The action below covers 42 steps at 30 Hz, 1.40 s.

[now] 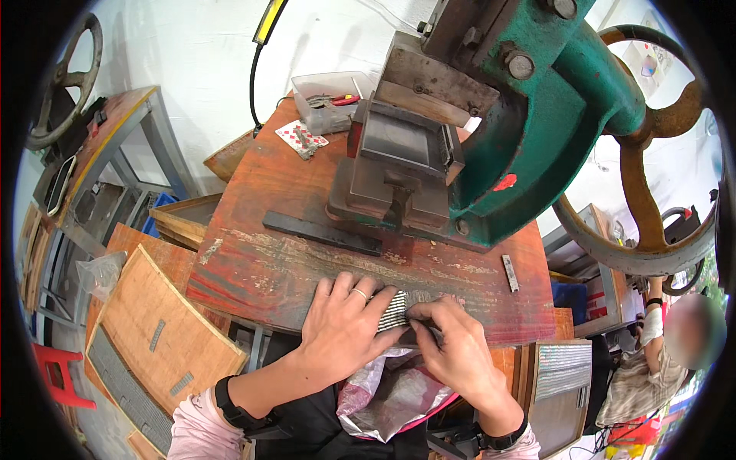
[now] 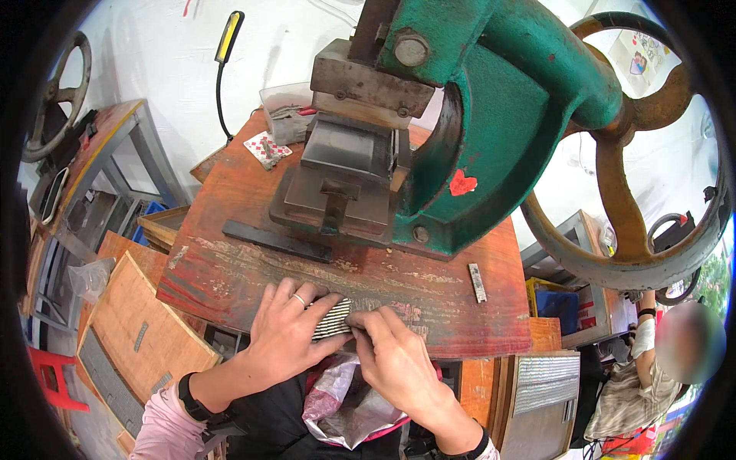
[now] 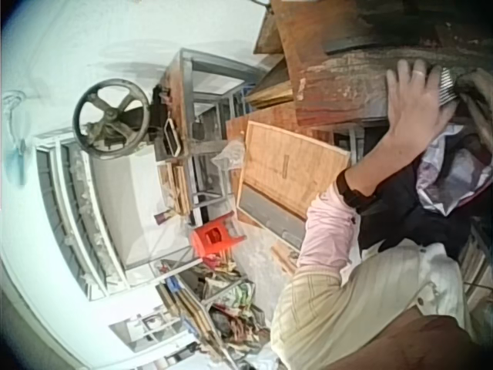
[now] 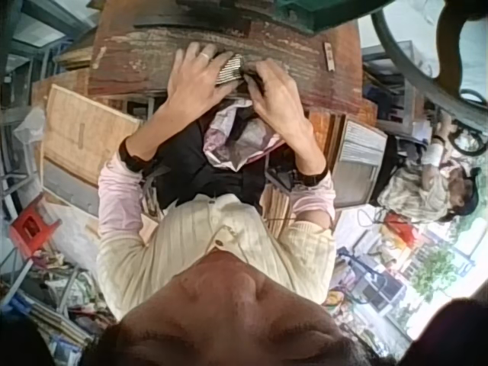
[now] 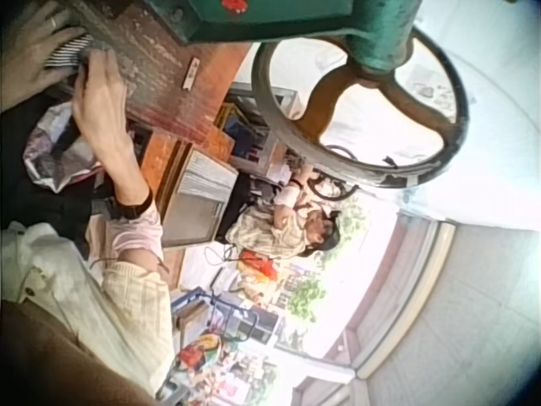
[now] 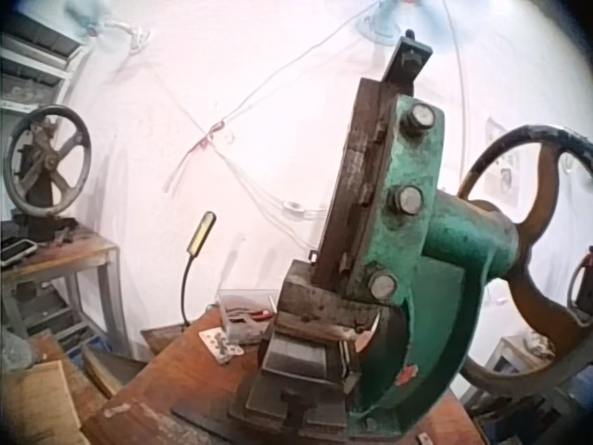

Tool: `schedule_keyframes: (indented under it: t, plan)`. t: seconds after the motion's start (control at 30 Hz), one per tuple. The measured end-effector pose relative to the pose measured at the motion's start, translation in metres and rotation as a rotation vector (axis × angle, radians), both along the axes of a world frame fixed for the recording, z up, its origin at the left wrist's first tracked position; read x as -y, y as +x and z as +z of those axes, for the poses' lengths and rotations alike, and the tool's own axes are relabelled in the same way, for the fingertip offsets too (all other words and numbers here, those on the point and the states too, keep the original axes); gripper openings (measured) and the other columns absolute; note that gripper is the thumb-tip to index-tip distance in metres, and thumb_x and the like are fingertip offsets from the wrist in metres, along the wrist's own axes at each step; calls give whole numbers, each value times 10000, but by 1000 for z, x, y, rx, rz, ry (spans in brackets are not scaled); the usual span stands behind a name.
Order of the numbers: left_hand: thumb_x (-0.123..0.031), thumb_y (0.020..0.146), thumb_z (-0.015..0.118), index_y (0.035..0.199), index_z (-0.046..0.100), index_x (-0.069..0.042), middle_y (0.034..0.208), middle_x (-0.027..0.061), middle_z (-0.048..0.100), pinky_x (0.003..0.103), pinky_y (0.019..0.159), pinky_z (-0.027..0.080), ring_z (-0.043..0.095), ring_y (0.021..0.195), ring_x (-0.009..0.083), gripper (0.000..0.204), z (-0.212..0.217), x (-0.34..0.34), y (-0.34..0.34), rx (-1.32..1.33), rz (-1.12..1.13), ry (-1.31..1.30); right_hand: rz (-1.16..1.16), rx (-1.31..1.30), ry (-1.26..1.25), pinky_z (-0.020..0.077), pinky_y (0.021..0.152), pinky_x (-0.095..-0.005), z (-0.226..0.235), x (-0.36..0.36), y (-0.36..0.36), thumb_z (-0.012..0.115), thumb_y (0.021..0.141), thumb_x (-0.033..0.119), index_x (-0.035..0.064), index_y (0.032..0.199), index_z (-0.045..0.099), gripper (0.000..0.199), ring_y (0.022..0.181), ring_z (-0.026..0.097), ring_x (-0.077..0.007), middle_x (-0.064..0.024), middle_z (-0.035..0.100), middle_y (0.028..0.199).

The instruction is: Assembling and pressing metal staple strips using a manual machine.

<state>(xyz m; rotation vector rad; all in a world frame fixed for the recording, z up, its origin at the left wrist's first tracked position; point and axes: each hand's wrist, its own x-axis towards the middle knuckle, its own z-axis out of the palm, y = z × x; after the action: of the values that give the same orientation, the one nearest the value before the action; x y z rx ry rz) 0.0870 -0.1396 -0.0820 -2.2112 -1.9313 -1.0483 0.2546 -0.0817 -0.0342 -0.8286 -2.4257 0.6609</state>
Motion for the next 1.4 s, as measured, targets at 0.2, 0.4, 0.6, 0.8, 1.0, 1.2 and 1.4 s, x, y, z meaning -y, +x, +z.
schedule_keyframes:
  t: [0.2, 0.4, 0.6, 0.8, 1.0, 1.2, 1.4]
  plan:
    - [-362, 733, 722, 1109, 614, -52, 1028, 94, 560, 412, 783, 378, 483, 949, 278, 499, 3, -1, 1, -1, -15, -12, 7, 44, 47, 512, 649, -446, 4, 1, 1, 597, 813, -32, 25, 1027, 574, 223, 791, 616, -398, -174, 577, 886]
    - [-369, 725, 727, 1108, 611, -43, 1027, 93, 563, 409, 787, 376, 483, 949, 280, 516, 2, 0, 0, -6, -8, -16, 64, 233, 142, 519, 644, -452, 11, 8, -6, 561, 779, -49, 11, 1063, 533, 292, 775, 623, -393, -169, 565, 898]
    - [-358, 729, 725, 1105, 620, -58, 1038, 89, 559, 410, 793, 375, 484, 965, 278, 493, 2, -1, 1, 1, -5, -22, 67, 255, 168, 520, 714, -436, 6, 5, 1, 556, 764, -27, -15, 1067, 542, 303, 872, 616, -375, -188, 557, 987]
    - [-349, 730, 724, 1100, 628, -67, 1043, 85, 558, 420, 799, 380, 484, 985, 274, 475, -1, -1, 1, -17, 4, 5, 94, 245, 421, 504, 846, -410, -16, 10, 20, 568, 745, -14, -20, 1129, 589, 385, 1060, 573, -351, -193, 552, 1103]
    - [-352, 730, 730, 1099, 630, -68, 1042, 78, 559, 417, 798, 385, 482, 980, 274, 476, -2, 0, 0, -25, 26, 5, 129, 252, 442, 500, 863, -409, -21, 8, 29, 588, 725, -30, 6, 1139, 620, 418, 1083, 569, -345, -178, 552, 1149]
    - [-382, 714, 753, 1083, 638, -52, 966, 84, 568, 414, 761, 395, 496, 903, 287, 508, -1, 0, 0, -37, 11, 63, -26, -82, 172, 503, 775, -388, -20, 3, 28, 615, 786, -52, -2, 1059, 630, 277, 921, 604, -350, -185, 596, 1006]
    - [-396, 746, 724, 1109, 623, -63, 999, 94, 568, 410, 781, 384, 493, 938, 279, 503, 1, 1, 1, -27, 9, -12, 48, -48, 78, 485, 705, -395, -14, -14, 4, 621, 830, -8, 5, 975, 637, 146, 788, 594, -344, -151, 610, 876]
